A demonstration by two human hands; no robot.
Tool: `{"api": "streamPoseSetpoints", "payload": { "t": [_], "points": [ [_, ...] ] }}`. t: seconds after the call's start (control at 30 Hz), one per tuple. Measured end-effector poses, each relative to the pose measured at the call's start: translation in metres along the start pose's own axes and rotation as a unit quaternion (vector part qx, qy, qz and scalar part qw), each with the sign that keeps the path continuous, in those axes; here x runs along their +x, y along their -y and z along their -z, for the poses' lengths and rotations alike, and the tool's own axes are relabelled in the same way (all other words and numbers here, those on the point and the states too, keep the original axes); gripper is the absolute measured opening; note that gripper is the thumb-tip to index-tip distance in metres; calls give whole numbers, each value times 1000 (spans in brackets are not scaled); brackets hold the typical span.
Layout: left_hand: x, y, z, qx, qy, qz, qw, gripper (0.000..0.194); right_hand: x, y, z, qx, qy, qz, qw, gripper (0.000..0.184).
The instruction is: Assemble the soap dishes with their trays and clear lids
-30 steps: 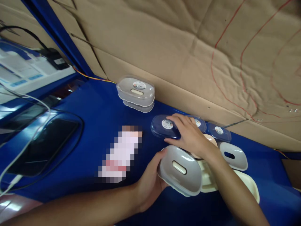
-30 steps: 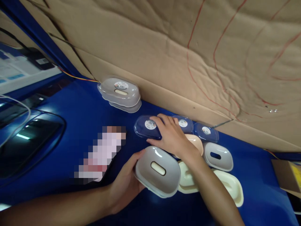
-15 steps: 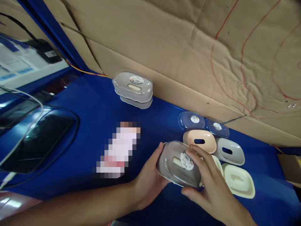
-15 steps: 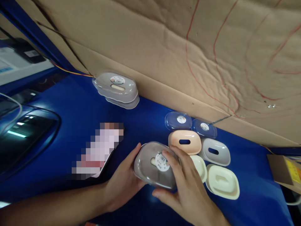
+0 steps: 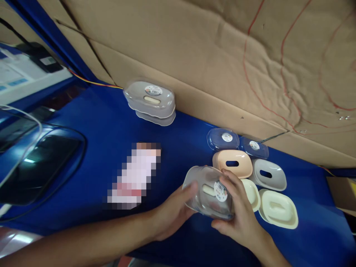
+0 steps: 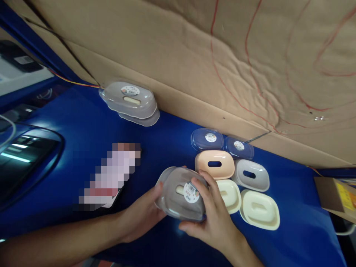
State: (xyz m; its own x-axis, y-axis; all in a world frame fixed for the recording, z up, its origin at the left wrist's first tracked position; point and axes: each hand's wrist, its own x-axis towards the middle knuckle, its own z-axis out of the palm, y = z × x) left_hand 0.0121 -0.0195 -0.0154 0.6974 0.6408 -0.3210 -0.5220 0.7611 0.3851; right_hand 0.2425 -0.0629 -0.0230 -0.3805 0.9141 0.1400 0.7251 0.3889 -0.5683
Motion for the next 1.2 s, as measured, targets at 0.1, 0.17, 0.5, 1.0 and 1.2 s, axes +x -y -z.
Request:
{"api": "streamPoseSetpoints", "payload": {
  "t": [0.1,0.17,0.5,1.0,1.2],
  "points": [
    [-1,1,4,45,10,-8,999,78,-1,-2,-1,-3,-10,8,1000,94],
    [0,1,6,68,3,-19,998,86,-3,-4,-2,-7,-22,19,1000,98],
    [-20,-9,12,209,176,-72,959,96,-3,4,0,177,-137,-47,974,100],
    [-5,-43,-13,298,-153,-260,906,52,-12,-11,18,136,-136,-80,978,81],
    [21,-68,-10,168,-282,-249,911,21,-28,-28,42,-92,-7,29,995,47]
  ]
}}
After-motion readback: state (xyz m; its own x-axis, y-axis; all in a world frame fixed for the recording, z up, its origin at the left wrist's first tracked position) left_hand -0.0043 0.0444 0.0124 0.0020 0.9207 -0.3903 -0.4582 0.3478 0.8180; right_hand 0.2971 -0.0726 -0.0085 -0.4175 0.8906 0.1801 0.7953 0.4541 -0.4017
